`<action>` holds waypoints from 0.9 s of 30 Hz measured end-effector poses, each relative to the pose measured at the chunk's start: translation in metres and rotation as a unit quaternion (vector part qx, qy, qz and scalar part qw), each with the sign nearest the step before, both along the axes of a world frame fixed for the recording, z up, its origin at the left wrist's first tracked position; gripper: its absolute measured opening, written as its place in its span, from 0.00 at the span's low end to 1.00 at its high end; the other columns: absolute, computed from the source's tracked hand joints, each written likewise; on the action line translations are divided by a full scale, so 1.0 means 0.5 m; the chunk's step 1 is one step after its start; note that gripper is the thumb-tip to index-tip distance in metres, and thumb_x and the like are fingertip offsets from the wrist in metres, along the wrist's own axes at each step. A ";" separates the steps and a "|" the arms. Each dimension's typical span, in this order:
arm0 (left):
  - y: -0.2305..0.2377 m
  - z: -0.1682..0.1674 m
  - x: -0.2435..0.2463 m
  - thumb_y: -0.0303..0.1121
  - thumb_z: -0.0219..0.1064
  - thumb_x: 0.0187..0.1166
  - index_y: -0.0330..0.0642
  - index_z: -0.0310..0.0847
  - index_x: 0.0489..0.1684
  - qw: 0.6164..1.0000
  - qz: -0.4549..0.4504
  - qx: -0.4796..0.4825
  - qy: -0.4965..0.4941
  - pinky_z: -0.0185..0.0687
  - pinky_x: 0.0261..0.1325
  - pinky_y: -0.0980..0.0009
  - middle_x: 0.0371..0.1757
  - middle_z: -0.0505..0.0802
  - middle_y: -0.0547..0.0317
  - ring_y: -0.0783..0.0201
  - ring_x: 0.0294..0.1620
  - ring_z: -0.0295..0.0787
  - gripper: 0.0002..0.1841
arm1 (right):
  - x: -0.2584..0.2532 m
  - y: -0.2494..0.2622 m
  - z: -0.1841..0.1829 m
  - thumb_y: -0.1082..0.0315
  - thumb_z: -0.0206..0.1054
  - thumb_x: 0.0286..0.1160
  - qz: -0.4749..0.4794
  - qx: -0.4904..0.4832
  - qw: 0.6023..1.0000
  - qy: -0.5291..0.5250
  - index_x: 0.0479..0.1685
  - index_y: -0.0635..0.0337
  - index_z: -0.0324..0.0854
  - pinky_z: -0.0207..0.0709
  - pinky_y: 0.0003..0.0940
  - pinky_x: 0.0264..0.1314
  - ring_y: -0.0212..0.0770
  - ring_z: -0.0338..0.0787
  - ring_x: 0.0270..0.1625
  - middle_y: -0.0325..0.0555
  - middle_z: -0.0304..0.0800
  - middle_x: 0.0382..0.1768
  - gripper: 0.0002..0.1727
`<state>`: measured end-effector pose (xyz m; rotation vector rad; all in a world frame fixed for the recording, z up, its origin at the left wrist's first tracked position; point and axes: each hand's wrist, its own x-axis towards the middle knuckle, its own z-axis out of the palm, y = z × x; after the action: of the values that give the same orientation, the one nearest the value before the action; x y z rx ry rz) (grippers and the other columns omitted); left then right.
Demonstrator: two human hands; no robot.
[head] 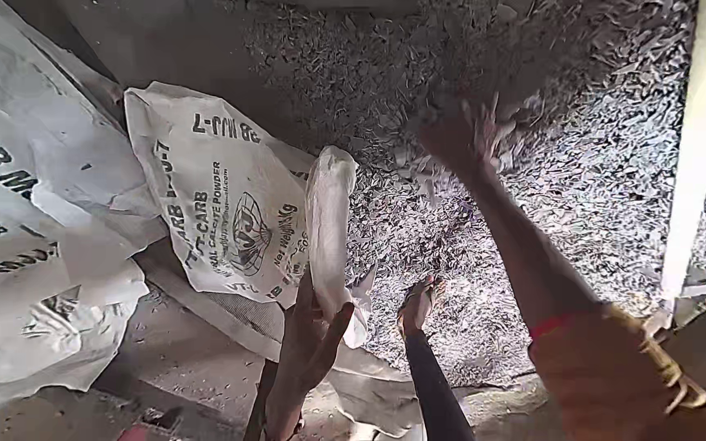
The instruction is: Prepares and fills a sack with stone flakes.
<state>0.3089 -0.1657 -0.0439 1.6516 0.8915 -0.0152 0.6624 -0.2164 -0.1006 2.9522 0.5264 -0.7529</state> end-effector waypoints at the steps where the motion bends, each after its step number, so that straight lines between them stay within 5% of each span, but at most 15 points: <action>1: 0.001 0.000 0.001 0.56 0.64 0.78 0.17 0.54 0.84 1.000 -0.002 -0.001 -0.003 0.87 0.48 0.81 0.53 0.93 0.46 0.84 0.46 0.89 0.48 | -0.038 -0.006 -0.007 0.29 0.61 0.70 -0.015 0.017 1.000 0.011 0.75 0.40 0.83 0.58 0.84 0.70 0.69 0.69 0.84 0.55 0.87 0.70 0.38; 3: 0.002 0.001 -0.001 0.53 0.66 0.79 0.16 0.54 0.84 1.000 0.007 -0.015 -0.019 0.87 0.51 0.80 0.57 0.92 0.43 0.83 0.49 0.89 0.47 | -0.121 -0.021 -0.032 0.33 0.61 0.76 -0.034 0.100 0.994 0.003 0.66 0.51 0.88 0.57 0.75 0.81 0.66 0.80 0.76 0.57 0.91 0.64 0.35; 5: -0.001 0.001 -0.002 0.47 0.68 0.77 0.15 0.52 0.84 0.998 0.022 -0.032 -0.048 0.84 0.55 0.82 0.61 0.90 0.41 0.84 0.53 0.87 0.46 | -0.224 -0.025 -0.059 0.38 0.60 0.79 -0.066 0.182 0.981 -0.010 0.63 0.58 0.90 0.57 0.74 0.81 0.66 0.84 0.71 0.58 0.93 0.60 0.33; 8: -0.004 -0.003 -0.007 0.46 0.69 0.79 0.15 0.51 0.83 0.994 0.029 -0.036 -0.099 0.85 0.59 0.83 0.64 0.89 0.48 0.87 0.58 0.86 0.46 | -0.390 0.001 -0.068 0.45 0.66 0.78 -0.193 0.262 0.944 0.050 0.69 0.54 0.87 0.68 0.73 0.72 0.68 0.79 0.74 0.61 0.85 0.69 0.28; 10: 0.000 -0.008 -0.012 0.46 0.68 0.81 0.21 0.52 0.86 0.992 0.020 -0.003 -0.122 0.83 0.64 0.83 0.70 0.87 0.54 0.88 0.63 0.83 0.44 | -0.486 0.028 -0.047 0.61 0.69 0.76 -0.232 0.327 0.906 0.133 0.71 0.59 0.85 0.69 0.71 0.70 0.70 0.73 0.79 0.65 0.79 0.76 0.24; 12: 0.003 -0.013 -0.027 0.47 0.69 0.81 0.30 0.55 0.87 0.991 0.015 0.032 -0.133 0.82 0.67 0.82 0.71 0.87 0.64 0.87 0.66 0.82 0.41 | -0.552 0.025 -0.007 0.75 0.66 0.71 -0.232 0.427 0.836 0.254 0.67 0.76 0.80 0.69 0.56 0.78 0.64 0.74 0.79 0.70 0.81 0.71 0.24; 14: 0.008 -0.015 -0.035 0.49 0.69 0.80 0.29 0.56 0.85 0.989 0.012 0.055 -0.133 0.83 0.64 0.83 0.66 0.88 0.72 0.89 0.63 0.83 0.41 | -0.550 0.012 0.014 0.76 0.66 0.70 -0.209 0.469 0.787 0.343 0.66 0.81 0.78 0.70 0.41 0.78 0.51 0.81 0.73 0.70 0.83 0.67 0.24; 16: 0.006 -0.018 -0.044 0.48 0.68 0.80 0.25 0.51 0.85 0.991 0.022 0.057 -0.123 0.83 0.64 0.81 0.65 0.87 0.71 0.88 0.62 0.83 0.43 | -0.522 -0.012 -0.010 0.77 0.76 0.62 -0.125 0.451 0.828 0.308 0.65 0.73 0.83 0.73 0.50 0.80 0.57 0.76 0.80 0.69 0.75 0.77 0.26; 18: -0.001 -0.022 -0.047 0.49 0.68 0.81 0.33 0.49 0.89 0.991 0.043 0.043 -0.119 0.82 0.66 0.80 0.69 0.85 0.77 0.86 0.64 0.82 0.43 | -0.494 -0.056 -0.044 0.84 0.75 0.50 -0.042 0.413 0.883 0.219 0.64 0.66 0.86 0.72 0.58 0.80 0.66 0.68 0.85 0.70 0.65 0.84 0.31; 21: -0.006 -0.019 -0.036 0.49 0.67 0.81 0.25 0.45 0.88 0.991 0.047 0.042 -0.115 0.81 0.67 0.82 0.71 0.84 0.74 0.87 0.66 0.81 0.46 | -0.462 -0.122 -0.063 0.88 0.68 0.61 -0.008 0.326 0.937 0.130 0.78 0.60 0.78 0.83 0.53 0.69 0.63 0.76 0.82 0.64 0.58 0.90 0.37; 23: -0.008 -0.018 -0.033 0.48 0.67 0.81 0.18 0.45 0.84 0.992 0.039 0.051 -0.108 0.82 0.63 0.83 0.68 0.86 0.67 0.87 0.62 0.82 0.47 | -0.443 -0.163 -0.069 0.86 0.62 0.70 0.009 0.309 0.950 0.045 0.79 0.62 0.76 0.88 0.52 0.57 0.62 0.83 0.76 0.62 0.61 0.89 0.32; 27: -0.017 -0.017 -0.026 0.48 0.67 0.81 0.15 0.45 0.83 0.992 0.045 0.056 -0.102 0.81 0.63 0.84 0.68 0.85 0.64 0.88 0.61 0.82 0.47 | -0.375 -0.219 -0.075 0.81 0.59 0.75 -0.043 0.268 0.957 -0.098 0.79 0.64 0.76 0.88 0.49 0.52 0.61 0.91 0.63 0.69 0.70 0.83 0.29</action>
<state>0.2961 -0.1742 -0.0523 1.6807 0.8210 0.2649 0.4748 -0.3261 -0.1380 3.5150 0.6833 -0.3507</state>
